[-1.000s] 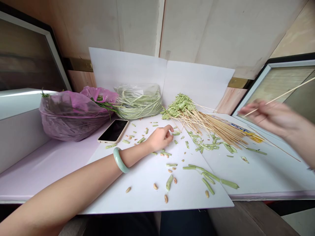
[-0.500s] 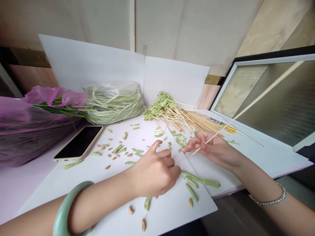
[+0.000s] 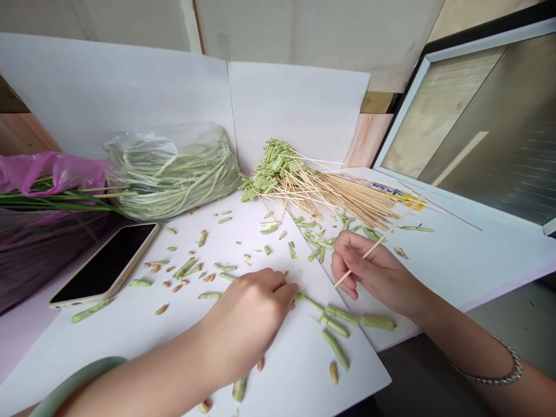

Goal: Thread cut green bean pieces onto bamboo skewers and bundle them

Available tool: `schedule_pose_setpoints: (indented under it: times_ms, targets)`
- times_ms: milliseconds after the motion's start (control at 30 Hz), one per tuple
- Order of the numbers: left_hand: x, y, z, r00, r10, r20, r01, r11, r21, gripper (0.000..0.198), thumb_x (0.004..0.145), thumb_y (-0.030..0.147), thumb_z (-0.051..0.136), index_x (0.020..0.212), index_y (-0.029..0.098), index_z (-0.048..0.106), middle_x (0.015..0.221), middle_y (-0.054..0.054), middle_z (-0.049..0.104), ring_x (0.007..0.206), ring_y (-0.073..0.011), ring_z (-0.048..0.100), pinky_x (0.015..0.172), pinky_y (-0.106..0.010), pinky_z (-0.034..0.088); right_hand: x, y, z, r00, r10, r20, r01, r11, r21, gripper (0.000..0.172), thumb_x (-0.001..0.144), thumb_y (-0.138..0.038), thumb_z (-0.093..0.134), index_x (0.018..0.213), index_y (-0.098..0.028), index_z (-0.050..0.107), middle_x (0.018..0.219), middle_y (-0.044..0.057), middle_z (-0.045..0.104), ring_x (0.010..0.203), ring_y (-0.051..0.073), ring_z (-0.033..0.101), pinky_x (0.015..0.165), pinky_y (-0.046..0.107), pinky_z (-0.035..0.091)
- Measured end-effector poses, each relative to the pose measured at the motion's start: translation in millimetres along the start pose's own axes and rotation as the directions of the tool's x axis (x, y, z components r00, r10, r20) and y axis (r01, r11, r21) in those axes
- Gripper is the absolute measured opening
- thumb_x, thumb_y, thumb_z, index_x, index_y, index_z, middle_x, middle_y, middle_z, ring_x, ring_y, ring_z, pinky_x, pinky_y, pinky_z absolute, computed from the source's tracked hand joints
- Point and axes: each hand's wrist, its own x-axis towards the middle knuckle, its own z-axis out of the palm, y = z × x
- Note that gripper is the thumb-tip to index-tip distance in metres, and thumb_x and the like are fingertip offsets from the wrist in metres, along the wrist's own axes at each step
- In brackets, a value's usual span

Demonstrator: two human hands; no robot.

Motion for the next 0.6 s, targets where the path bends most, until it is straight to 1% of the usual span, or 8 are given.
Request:
schedule_pose_setpoints:
  times_ms: [67, 133, 200, 267, 333, 400, 467, 600]
  targets:
    - [0, -1, 0.5, 0.995, -0.086, -0.048, 0.075, 0.975, -0.208, 0.025, 0.093, 0.025, 0.044, 0.095, 0.022, 0.068, 0.083, -0.005, 0.066, 0.073, -0.0167, 0.062, 0.066, -0.026, 0.049, -3, -5, 1, 1.0, -0.014, 0.0, 0.014, 0.999, -0.041, 0.029, 0.09, -0.047, 0.056, 0.079, -0.02, 0.057, 0.066, 0.0, 0.059, 0.054, 0.011, 0.054, 0.054, 0.025, 0.043]
    - [2, -1, 1.5, 0.977, -0.205, -0.058, 0.156, 0.873, -0.462, 0.022, 0.091, 0.03, 0.048, 0.093, 0.023, 0.069, 0.082, -0.004, 0.068, 0.072, -0.016, 0.063, 0.063, -0.025, 0.05, -7, -9, 5, 1.0, -0.015, -0.001, 0.015, 0.997, -0.07, 0.025, 0.09, -0.043, 0.058, 0.082, -0.019, 0.064, 0.07, 0.002, 0.063, 0.061, 0.014, 0.06, 0.059, 0.026, 0.047]
    - [4, -1, 2.3, 0.948, -0.319, -0.009, 0.224, 0.685, -0.693, 0.017, 0.086, 0.034, 0.057, 0.09, 0.022, 0.068, 0.077, -0.003, 0.067, 0.067, -0.0151, 0.062, 0.057, -0.024, 0.049, -11, -12, 11, 1.0, -0.017, -0.01, 0.016, 0.997, -0.08, 0.022, 0.09, -0.039, 0.058, 0.082, -0.02, 0.066, 0.072, 0.004, 0.066, 0.066, 0.015, 0.063, 0.061, 0.026, 0.048]
    - [6, -1, 2.2, 0.926, -0.37, 0.076, 0.263, 0.488, -0.832, 0.016, 0.082, 0.035, 0.062, 0.086, 0.02, 0.066, 0.07, -0.002, 0.065, 0.063, -0.0139, 0.059, 0.054, -0.023, 0.048, -14, -12, 17, 1.0, -0.005, -0.017, 0.004, 0.996, -0.085, 0.021, 0.091, -0.037, 0.056, 0.083, -0.021, 0.066, 0.073, 0.003, 0.068, 0.069, 0.015, 0.064, 0.061, 0.025, 0.048]
    - [7, -1, 1.5, 0.922, -0.359, 0.148, 0.278, 0.347, -0.896, 0.015, 0.081, 0.034, 0.065, 0.082, 0.019, 0.065, 0.066, -0.001, 0.064, 0.062, -0.0133, 0.059, 0.057, -0.024, 0.05, -17, -11, 24, 1.0, 0.008, -0.022, -0.01, 0.995, -0.097, 0.016, 0.091, -0.034, 0.055, 0.085, -0.024, 0.066, 0.074, 0.002, 0.069, 0.069, 0.014, 0.064, 0.06, 0.023, 0.048]
    - [7, -1, 1.3, 0.925, -0.322, 0.201, 0.283, 0.236, -0.93, 0.015, 0.08, 0.034, 0.067, 0.079, 0.018, 0.064, 0.066, -0.002, 0.065, 0.062, -0.0135, 0.06, 0.061, -0.026, 0.051, -20, -8, 31, 1.0, -0.002, -0.028, -0.002, 0.992, -0.125, 0.009, 0.09, -0.031, 0.057, 0.087, -0.027, 0.065, 0.077, 0.0, 0.07, 0.069, 0.014, 0.065, 0.06, 0.022, 0.049]
    - [7, -1, 2.3, 0.929, -0.285, 0.237, 0.281, 0.124, -0.952, 0.017, 0.079, 0.034, 0.07, 0.078, 0.018, 0.064, 0.066, -0.003, 0.066, 0.063, -0.014, 0.062, 0.063, -0.027, 0.053, -21, -5, 37, 0.994, -0.086, -0.061, 0.079, 0.99, -0.12, 0.004, 0.087, -0.029, 0.061, 0.088, -0.031, 0.064, 0.077, -0.002, 0.07, 0.071, 0.015, 0.066, 0.062, 0.024, 0.052]
    - [7, 1, 4.7, 0.903, -0.294, 0.311, 0.309, -0.056, -0.949, 0.02, 0.076, 0.031, 0.074, 0.076, 0.014, 0.064, 0.067, -0.004, 0.067, 0.064, -0.0128, 0.064, 0.066, -0.025, 0.054, -22, 2, 49, 0.95, -0.26, -0.173, 0.254, 0.966, -0.056, 0.011, 0.087, -0.025, 0.058, 0.092, -0.035, 0.059, 0.077, -0.004, 0.069, 0.071, 0.014, 0.066, 0.062, 0.025, 0.056]
